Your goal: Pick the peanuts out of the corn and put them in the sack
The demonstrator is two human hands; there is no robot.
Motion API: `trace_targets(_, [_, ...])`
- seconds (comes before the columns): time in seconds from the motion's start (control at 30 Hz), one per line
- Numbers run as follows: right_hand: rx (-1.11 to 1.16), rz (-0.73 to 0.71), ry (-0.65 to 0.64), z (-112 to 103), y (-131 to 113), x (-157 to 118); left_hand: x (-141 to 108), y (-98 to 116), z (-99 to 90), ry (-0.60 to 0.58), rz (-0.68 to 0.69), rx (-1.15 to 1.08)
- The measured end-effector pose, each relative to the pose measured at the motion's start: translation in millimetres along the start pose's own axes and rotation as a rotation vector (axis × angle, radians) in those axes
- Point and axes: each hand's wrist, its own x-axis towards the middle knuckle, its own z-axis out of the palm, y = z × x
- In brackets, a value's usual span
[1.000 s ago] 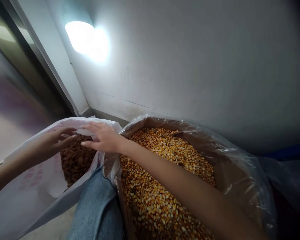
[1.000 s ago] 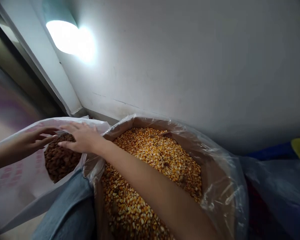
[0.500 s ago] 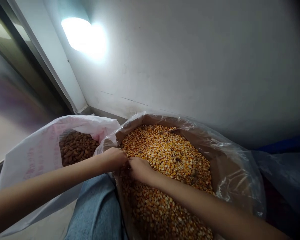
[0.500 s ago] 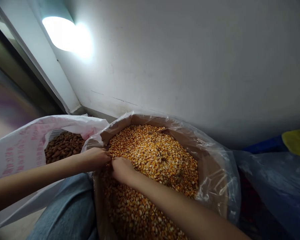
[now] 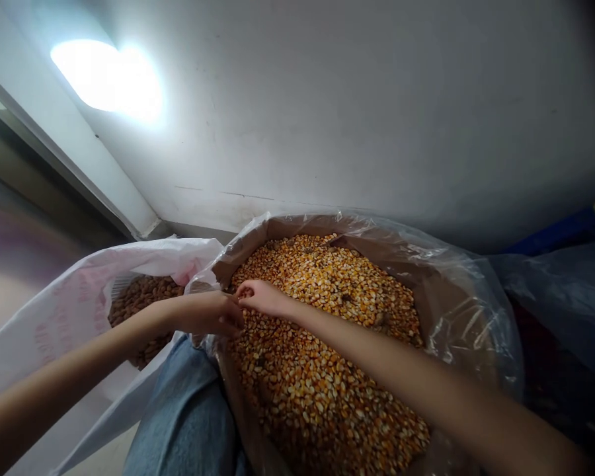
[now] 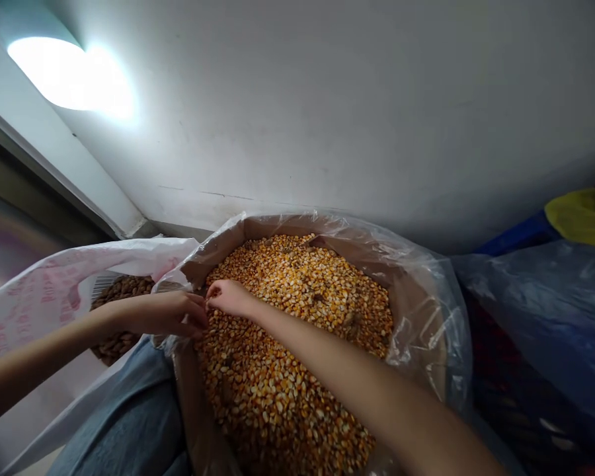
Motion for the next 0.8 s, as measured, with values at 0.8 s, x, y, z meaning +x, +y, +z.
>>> trace_targets(0.8, [-0.960,-0.072,-0.089,-20,43,-85,39,40,18.4,-0.204,0.177,0.084])
